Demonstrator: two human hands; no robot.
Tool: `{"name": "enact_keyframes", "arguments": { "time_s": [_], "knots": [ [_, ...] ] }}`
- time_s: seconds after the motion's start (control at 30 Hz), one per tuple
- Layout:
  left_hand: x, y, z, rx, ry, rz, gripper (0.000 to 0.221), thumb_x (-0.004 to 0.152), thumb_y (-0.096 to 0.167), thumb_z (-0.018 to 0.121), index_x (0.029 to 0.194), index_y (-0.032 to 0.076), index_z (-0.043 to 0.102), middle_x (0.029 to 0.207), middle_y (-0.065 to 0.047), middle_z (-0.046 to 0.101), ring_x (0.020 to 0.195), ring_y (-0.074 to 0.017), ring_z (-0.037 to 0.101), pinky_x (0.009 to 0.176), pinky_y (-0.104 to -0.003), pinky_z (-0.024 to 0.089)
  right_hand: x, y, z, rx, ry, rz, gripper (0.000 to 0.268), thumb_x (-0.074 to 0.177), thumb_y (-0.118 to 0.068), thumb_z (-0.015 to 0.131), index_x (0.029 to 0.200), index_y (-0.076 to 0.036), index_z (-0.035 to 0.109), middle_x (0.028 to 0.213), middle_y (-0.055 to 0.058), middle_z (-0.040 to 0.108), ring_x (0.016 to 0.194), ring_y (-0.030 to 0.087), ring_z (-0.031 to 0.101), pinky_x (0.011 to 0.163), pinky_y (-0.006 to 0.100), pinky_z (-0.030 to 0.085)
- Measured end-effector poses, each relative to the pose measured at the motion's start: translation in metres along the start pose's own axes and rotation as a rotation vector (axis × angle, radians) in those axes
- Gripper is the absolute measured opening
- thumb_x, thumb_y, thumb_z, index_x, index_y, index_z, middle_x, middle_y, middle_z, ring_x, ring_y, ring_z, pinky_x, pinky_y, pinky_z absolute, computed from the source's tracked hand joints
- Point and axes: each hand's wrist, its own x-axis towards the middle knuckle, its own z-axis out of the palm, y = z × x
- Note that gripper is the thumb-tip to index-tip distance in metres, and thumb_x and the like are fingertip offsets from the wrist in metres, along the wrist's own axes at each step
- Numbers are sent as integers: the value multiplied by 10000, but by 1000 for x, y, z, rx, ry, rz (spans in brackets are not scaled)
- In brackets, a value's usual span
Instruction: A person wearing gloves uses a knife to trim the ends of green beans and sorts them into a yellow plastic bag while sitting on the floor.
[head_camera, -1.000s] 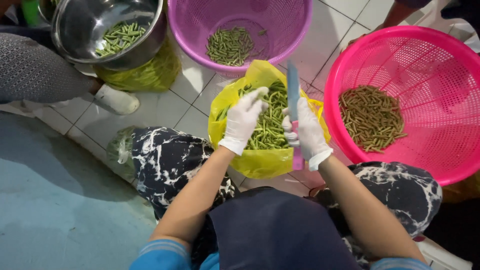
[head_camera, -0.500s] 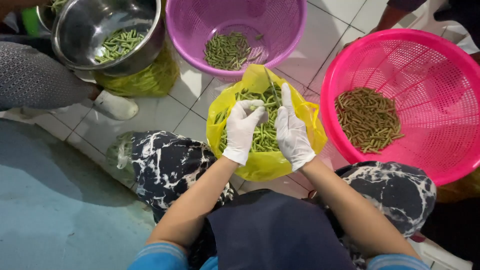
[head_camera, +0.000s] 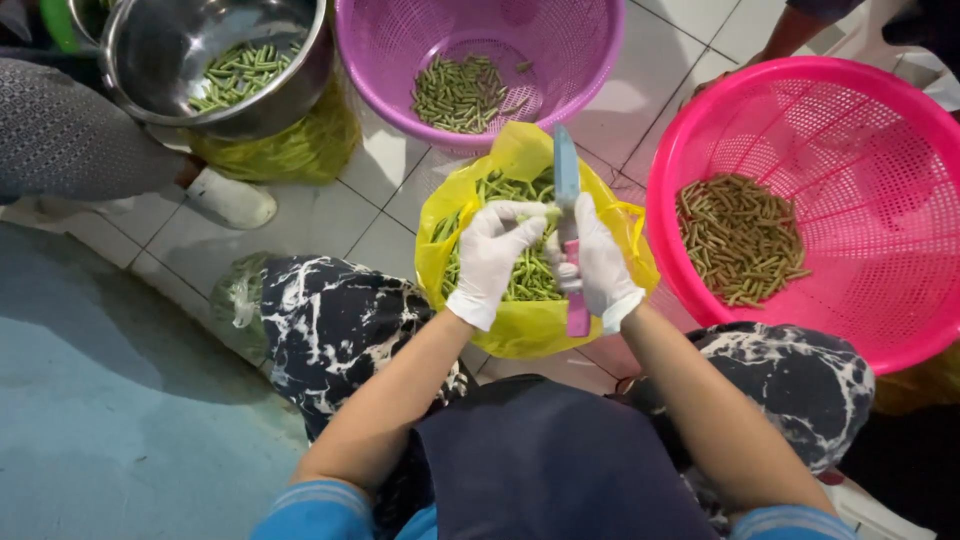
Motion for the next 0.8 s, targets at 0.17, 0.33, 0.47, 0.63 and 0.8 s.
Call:
{"name": "enact_keyframes", "arguments": {
  "time_s": [0.17,0.33,0.47,0.63,0.8],
  "knots": [
    [2,13,2,269,-79,-24,316,687,79,830,984,104,724,833,-58,720,740,-114,651,733,-292,561,15,-2,-8,83,126,-66,247,950,-330,555,963,-88,602,501,38,461,250,73,321,174,197,184],
    [30,-14,-35,823,-194,-80,536,788,189,720,1281,216,513,965,-38,713,895,-199,655,843,-359,524,-28,-48,-20,-527,436,-514,148,919,-207,682,815,-110,642,598,59,565,512,124,515,466,236,347],
    [69,-81,-69,1474,-227,-321,290,889,49,470,1139,-30,594,1075,-214,629,946,-360,641,763,-454,554,-53,-102,-63,-1414,937,-225,283,969,-296,621,1135,-164,434,826,90,607,651,341,621,542,496,501],
    [102,-180,-100,2053,-589,-235,352,916,158,440,1240,77,554,1209,-112,567,1077,-304,570,852,-455,479,-91,-124,-31,-1108,731,-177,408,1002,-269,526,1301,-83,321,805,99,500,716,299,534,655,470,475],
    [124,-219,-108,2765,-1109,-46,438,951,298,404,1369,215,506,1380,21,489,1245,-231,481,966,-455,383,-163,-138,23,-590,276,-97,850,827,-85,459,1531,-97,-16,800,69,434,611,145,370,535,318,348]
  ]
}}
